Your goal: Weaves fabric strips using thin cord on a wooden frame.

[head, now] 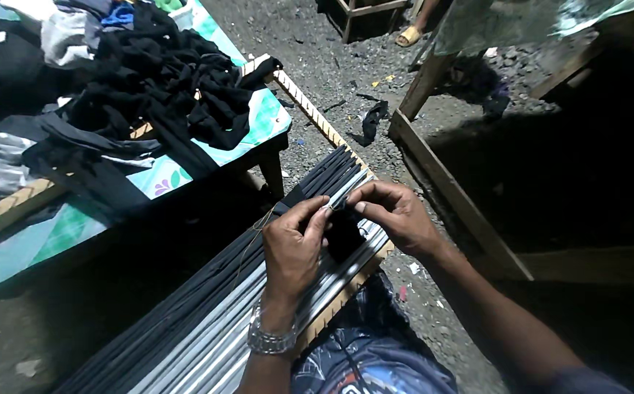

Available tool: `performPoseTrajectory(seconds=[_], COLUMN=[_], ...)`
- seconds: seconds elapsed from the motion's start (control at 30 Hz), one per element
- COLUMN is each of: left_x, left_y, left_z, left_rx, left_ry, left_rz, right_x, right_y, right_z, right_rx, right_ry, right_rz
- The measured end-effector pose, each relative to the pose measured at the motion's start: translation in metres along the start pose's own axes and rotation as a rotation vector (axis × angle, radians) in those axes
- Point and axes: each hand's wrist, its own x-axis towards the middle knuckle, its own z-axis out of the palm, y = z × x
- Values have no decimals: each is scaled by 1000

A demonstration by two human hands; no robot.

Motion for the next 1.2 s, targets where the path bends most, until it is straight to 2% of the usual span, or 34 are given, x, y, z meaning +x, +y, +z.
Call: performPoseTrajectory(seconds=[0.13,0.27,0.5,0.57,0.67,0.87,1.2], left_x=[0,2,-1,-1,-3,-6,-11], left_y=[-1,-1,1,4,7,10,15], left_z=[3,4,-1,0,4,11,16], left_rx=[-37,-41,69,115,199,532,578], left_ry=[-1,-2,-13,-36,-54,-35,-11], left_rz=[-5,7,-21,-24,8,151,171], right_x=[-3,-2,4,4,2,0,-4], right_y=[-2,2,8,12,17,17,17], right_z=[6,9,-5,-7,-8,-9,-9], right_rx=[10,-26,188,225,275,302,267], right_ry=[-4,74,96,99,104,109,89], right_rz=[-60,-85,231,265,271,247,190])
